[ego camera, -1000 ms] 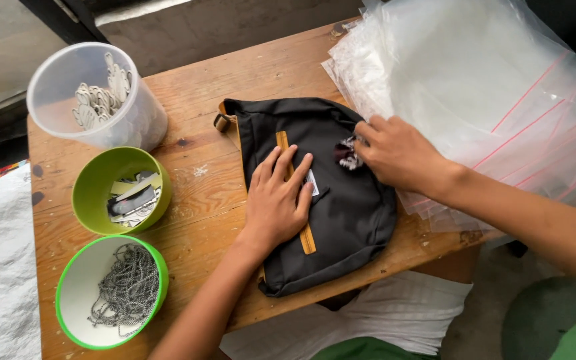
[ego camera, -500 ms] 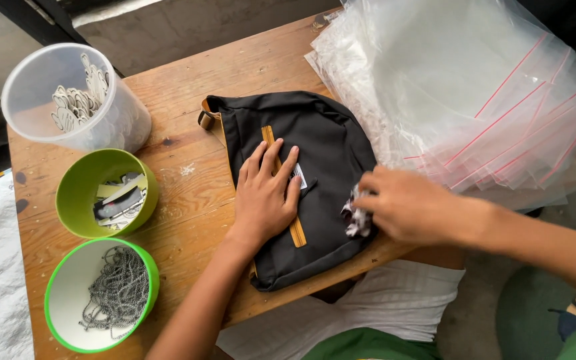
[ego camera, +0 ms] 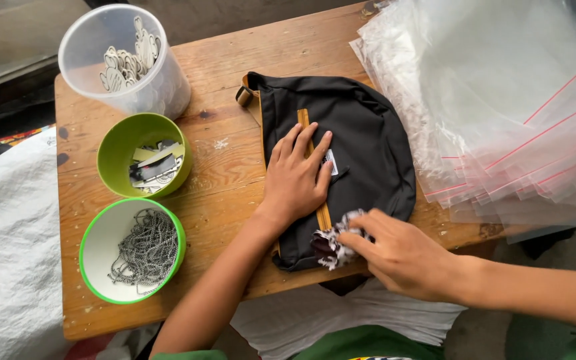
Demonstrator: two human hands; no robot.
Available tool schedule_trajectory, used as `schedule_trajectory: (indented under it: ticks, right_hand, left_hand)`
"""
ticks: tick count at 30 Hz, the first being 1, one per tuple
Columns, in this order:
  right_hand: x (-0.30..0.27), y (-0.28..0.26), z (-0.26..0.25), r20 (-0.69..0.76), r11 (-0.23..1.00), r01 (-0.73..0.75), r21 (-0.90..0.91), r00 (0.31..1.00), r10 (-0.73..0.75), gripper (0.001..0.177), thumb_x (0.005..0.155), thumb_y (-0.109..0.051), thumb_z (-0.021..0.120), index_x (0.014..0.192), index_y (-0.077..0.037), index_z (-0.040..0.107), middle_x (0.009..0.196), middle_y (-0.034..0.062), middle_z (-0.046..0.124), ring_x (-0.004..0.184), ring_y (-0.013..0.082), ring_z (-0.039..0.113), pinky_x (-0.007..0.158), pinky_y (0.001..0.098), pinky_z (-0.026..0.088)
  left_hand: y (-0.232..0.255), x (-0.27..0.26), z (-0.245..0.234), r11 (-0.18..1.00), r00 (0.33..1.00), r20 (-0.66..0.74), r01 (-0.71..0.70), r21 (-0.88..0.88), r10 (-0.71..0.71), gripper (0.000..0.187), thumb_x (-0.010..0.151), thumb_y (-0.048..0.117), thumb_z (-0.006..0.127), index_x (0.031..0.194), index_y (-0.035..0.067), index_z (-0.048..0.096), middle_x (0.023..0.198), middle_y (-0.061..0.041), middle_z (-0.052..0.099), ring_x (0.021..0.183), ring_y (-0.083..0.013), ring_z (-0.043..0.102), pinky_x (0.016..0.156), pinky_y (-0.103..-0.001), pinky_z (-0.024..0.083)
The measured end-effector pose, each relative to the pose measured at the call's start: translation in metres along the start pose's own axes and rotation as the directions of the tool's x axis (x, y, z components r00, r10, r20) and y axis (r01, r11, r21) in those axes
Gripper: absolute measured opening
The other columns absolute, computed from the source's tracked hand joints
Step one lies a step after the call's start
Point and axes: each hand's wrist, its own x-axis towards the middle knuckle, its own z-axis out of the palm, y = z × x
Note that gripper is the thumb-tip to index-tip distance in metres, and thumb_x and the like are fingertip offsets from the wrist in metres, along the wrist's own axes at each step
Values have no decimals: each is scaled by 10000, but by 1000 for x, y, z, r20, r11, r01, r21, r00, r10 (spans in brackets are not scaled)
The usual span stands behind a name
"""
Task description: The person attaches a decorative keychain to a small blue bag, then wipes a clear plastic bag with a cloth and places the blue bag inside, sealing it. They then pick up a black bag, wipe it with the cloth, and prepare it for packaging.
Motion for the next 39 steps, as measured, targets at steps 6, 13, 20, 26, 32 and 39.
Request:
schedule_trajectory:
  ticks: [6, 13, 20, 26, 32, 39]
  right_hand:
    - [20, 1, -6, 23, 984, 26, 175, 999, -31, 410, 768, 41, 514, 1163, -32, 597, 983, 117, 587, 899, 346, 611, 745, 416, 552]
    - [25, -3, 25, -108, 971, 234, 48, 968, -228, 249, 877, -43, 480, 1088, -36, 613, 1021, 141, 564, 823, 297, 545, 702, 396, 501]
    - [-22, 87, -10, 7, 993, 63, -96, 998, -63, 135, 762, -84, 541, 846, -89, 648, 874, 94, 597, 778, 293, 589, 650, 393, 524]
    - [-8, 92, -37, -186, 819, -158, -551, 980, 65, 209, 794, -113, 567, 990, -77, 631, 974, 129, 593, 901, 305, 617, 792, 352, 531]
    - [9, 132, -9, -189, 950, 84, -302, 971, -146, 168, 839, -146, 583, 992, -105, 640, 902, 98, 553, 785, 271, 594, 696, 360, 541]
    - [52, 183, -26, -308, 754, -226, -616, 951, 33, 121, 867, -225, 629, 957, -146, 617, 910, 71, 564, 760, 231, 596, 605, 319, 517]
  left_hand:
    - [-1, -2, 4, 1000, 997, 73, 21, -21, -20, 495, 987, 367, 480, 1431, 169, 577, 1457, -137, 503, 1428, -376, 394, 1155, -480, 280]
    - [-9, -3, 2, 998, 997, 61, -52, -39, 55, 497, 976, 385, 517, 1428, 190, 581, 1464, -133, 505, 1424, -385, 397, 1144, -494, 287]
    - [-9, -1, 0, 996, 994, 79, -67, -52, 71, 494, 978, 383, 515, 1429, 193, 582, 1465, -132, 506, 1418, -384, 398, 1138, -492, 285]
    - [-8, -3, 1, 997, 995, 67, -66, -37, 68, 489, 981, 374, 518, 1430, 190, 584, 1461, -129, 507, 1411, -383, 401, 1141, -487, 283]
    - [-6, -2, -4, 996, 994, 73, -80, -41, 83, 487, 968, 387, 532, 1414, 200, 594, 1462, -117, 506, 1410, -378, 401, 1140, -484, 287]
    - [-1, -1, -9, 996, 993, 98, -59, -65, 65, 474, 957, 357, 549, 1392, 179, 608, 1456, -141, 504, 1403, -394, 406, 1131, -497, 287]
